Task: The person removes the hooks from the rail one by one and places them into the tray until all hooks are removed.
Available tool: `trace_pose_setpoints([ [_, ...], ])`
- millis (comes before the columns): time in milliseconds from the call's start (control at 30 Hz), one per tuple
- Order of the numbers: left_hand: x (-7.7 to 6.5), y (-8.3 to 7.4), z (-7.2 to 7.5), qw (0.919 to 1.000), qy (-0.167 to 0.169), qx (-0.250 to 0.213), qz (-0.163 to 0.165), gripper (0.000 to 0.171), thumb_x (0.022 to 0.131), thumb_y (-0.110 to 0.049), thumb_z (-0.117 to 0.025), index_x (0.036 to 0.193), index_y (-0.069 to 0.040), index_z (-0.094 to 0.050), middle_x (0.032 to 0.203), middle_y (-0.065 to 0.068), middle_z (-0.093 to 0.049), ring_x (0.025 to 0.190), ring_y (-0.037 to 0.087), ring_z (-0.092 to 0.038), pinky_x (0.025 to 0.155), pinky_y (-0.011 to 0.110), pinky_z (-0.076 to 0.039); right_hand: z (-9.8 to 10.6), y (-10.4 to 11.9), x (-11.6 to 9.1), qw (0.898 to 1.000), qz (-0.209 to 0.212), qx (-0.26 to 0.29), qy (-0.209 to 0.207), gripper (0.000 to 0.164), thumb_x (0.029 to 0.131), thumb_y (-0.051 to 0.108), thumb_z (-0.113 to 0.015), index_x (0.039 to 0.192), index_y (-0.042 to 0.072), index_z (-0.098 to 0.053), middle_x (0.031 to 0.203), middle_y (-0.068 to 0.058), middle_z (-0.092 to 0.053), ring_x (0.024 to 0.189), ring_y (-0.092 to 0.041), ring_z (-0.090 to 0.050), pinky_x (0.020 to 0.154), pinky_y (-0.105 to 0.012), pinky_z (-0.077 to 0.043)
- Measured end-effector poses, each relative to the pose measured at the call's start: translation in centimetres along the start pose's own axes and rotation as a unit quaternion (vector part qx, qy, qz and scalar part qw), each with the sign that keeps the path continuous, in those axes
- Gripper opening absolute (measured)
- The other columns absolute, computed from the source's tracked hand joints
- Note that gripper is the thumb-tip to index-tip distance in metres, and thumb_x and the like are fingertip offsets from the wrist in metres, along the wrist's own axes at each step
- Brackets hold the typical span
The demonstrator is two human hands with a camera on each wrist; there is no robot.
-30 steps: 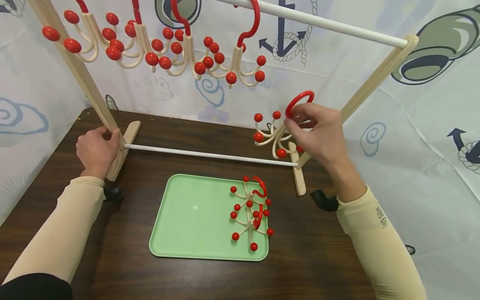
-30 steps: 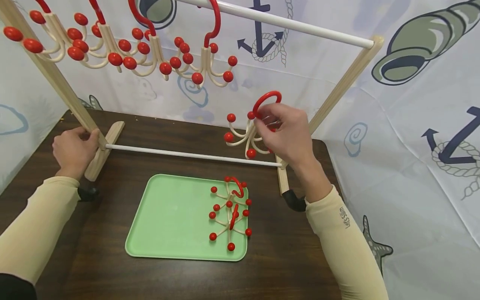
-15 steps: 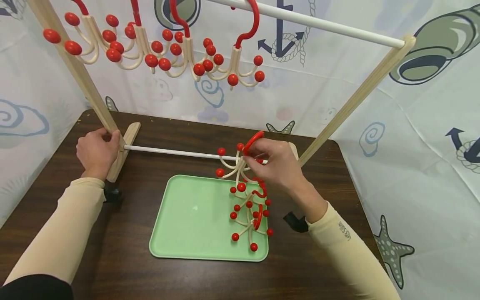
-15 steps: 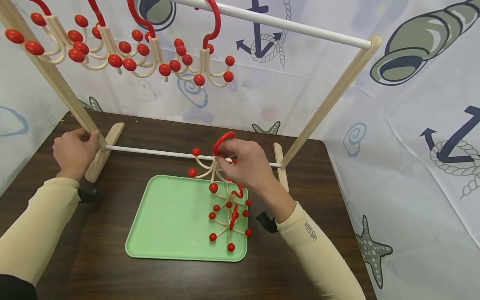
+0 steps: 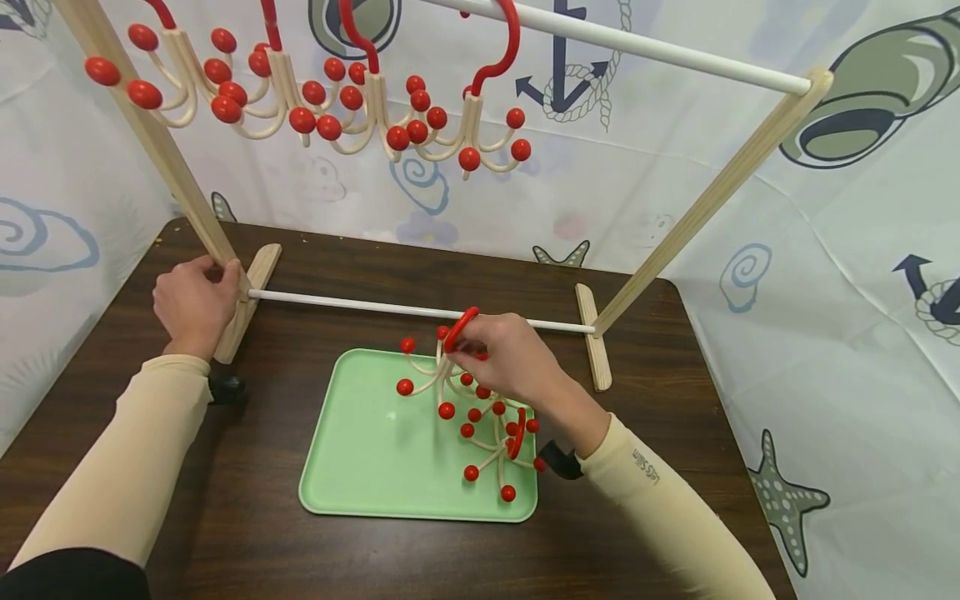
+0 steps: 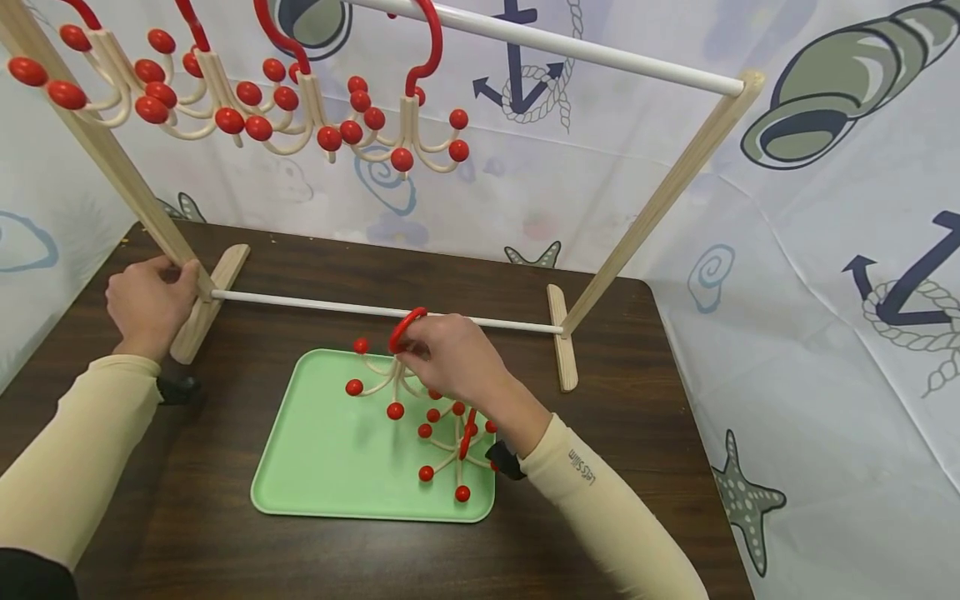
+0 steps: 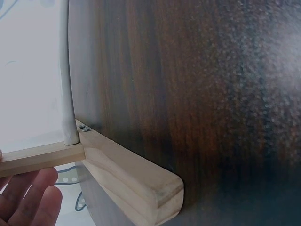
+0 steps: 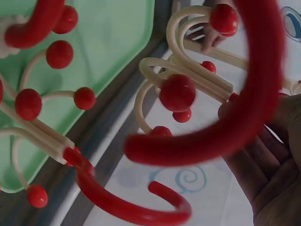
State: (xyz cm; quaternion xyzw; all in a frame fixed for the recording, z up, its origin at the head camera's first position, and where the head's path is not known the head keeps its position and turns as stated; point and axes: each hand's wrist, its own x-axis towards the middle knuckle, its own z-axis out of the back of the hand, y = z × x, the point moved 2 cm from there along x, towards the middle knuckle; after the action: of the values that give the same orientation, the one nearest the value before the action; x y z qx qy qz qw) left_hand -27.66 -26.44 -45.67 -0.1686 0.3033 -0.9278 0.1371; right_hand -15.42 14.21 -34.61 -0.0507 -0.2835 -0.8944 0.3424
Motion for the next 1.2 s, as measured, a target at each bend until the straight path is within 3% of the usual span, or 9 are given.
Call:
trace_pose_setpoints([
  [167,0.1,0.1,-0.1,1.0000,-0.001,0.000,-0.001,0.057,0.098,-0.045,-0.046,0.115,0.005,-0.068,0.099,0.028,-0.068,0.086,0.044,-0.060,0.062,0.046,-0.036,-1.2,-0.4,0.2,0.999,-0.018,-0.019,0.029,0.011,0.083,0.010,-0.079,0.093,0.012,-0.076,0.080,0.005,-0.072,0.068,-0.001,-0.064,0.064,-0.017,-0.048],
  [500,0.1,0.0,-0.2,1.0000,0.001,-0.001,0.003,0.058,0.099,-0.045,-0.045,0.117,0.006,-0.067,0.102,0.029,-0.068,0.089,0.045,-0.061,0.065,0.049,-0.038,-2.7,-1.3,0.5,0.996,-0.039,-0.059,0.048,0.007,0.084,0.014,-0.078,0.091,0.014,-0.076,0.082,0.006,-0.073,0.069,-0.001,-0.065,0.066,-0.018,-0.048],
  [1200,0.2,0.2,-0.3,0.9999,0.009,-0.007,0.012,0.060,0.099,-0.046,-0.044,0.120,0.005,-0.066,0.105,0.028,-0.068,0.092,0.044,-0.060,0.071,0.047,-0.036,-3.8,-2.6,0.3,0.986,-0.054,-0.120,0.099,0.010,0.084,0.018,-0.079,0.093,0.018,-0.078,0.086,0.009,-0.073,0.070,-0.005,-0.063,0.065,-0.022,-0.048],
])
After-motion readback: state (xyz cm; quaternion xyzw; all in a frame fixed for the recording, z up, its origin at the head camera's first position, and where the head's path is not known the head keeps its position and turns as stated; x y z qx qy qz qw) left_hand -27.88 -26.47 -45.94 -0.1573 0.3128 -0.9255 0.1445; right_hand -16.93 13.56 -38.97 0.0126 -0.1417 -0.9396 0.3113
